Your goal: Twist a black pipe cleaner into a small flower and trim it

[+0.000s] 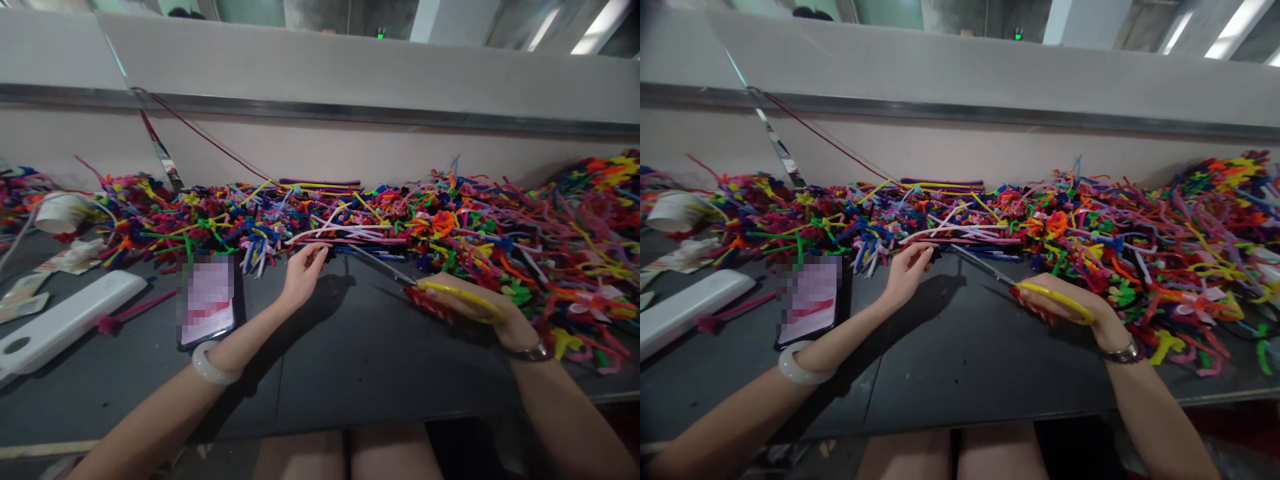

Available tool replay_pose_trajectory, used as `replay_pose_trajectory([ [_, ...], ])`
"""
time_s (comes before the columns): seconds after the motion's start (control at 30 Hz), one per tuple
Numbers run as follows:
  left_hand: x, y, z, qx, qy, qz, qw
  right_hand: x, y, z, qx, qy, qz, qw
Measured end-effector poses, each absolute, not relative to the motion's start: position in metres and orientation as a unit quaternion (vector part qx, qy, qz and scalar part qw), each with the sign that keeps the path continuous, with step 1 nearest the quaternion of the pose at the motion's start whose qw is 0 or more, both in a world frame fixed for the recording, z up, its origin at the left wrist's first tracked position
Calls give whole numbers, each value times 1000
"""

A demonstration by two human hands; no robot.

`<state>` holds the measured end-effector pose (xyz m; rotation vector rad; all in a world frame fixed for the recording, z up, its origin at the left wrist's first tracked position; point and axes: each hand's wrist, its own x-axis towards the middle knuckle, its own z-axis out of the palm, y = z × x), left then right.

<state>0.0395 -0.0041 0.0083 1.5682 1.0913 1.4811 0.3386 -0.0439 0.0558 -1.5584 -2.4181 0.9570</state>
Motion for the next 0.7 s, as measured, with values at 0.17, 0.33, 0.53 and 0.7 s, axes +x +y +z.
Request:
replay_pose_trajectory([
  [0.17,40,-7,8,616,423,564,352,322,-42,58,-460,-786,414,-4],
  [0.33,41,-8,7,633,427,543,349,322,-42,54,-467,-776,423,7],
  [0.53,41,-10,10,644,426,526,358,320,-40,53,-473,-777,416,1],
  [0.7,41,-10,9,642,423,528,360,320,-39,52,-476,-773,418,2],
])
